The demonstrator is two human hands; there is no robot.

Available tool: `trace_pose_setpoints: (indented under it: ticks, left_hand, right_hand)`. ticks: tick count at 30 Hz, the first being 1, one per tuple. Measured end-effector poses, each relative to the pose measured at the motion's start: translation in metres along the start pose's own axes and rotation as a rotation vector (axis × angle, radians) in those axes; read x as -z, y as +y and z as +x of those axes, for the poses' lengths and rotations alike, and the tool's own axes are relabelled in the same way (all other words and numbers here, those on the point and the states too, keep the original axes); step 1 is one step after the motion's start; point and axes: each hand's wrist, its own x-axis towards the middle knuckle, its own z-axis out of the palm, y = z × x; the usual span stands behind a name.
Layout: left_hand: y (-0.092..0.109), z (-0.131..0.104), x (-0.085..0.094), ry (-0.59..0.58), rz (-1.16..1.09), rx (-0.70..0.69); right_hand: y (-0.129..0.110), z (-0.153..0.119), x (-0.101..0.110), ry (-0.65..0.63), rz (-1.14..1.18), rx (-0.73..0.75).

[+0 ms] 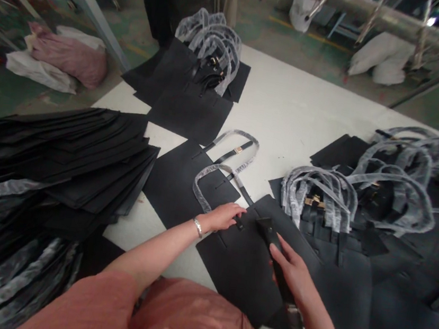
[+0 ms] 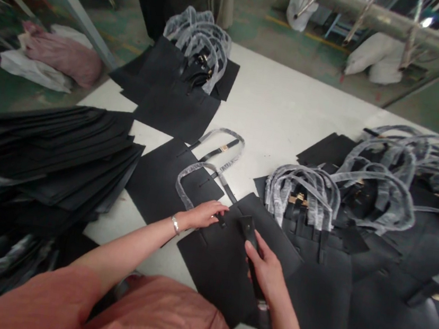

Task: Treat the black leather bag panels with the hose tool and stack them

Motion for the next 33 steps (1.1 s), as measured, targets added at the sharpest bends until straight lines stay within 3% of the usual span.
trace_pose_setpoints:
  ticks: [3,8,12,15,19,23,27,33]
  left_hand:
    - [0.002,0.0,0.001,0.001,0.022,0.01]
    - [0.007,0.005,0.002,-0.059,0.116,0.038]
    - [0.008,0.008,0.001,-0.122,0.187,0.084]
    - [0.007,0.009,0.0,-0.132,0.214,0.088]
    - [0.008,0.01,0.004,-0.141,0.205,0.069]
    - [0.008,0.012,0.007,-0.147,0.203,0.053]
    - [0.004,0.013,0.006,-0.151,0.216,0.02]
    - [0.0,0.012,0.003,-0.133,0.231,-0.013]
  right_hand:
    - [0.0,0.001,0.01,-0.08,0.057,-0.089]
    - [-0.007,0.022,0.002,-0.067,0.08,-0.094]
    - [-0.013,0.029,-0.006,0.042,0.082,-0.013]
    - [-0.014,0.018,-0.007,0.123,0.068,0.063]
    - [-0.006,-0.006,-0.006,0.0,-0.022,0.013]
    - [0.001,-0.016,-0.02,-0.128,-0.094,-0.03]
    - [-0.004,-0.007,-0.037,-0.128,-0.13,-0.015]
    - [-0.013,-0.004,-0.037,-0.143,-0.211,-0.011]
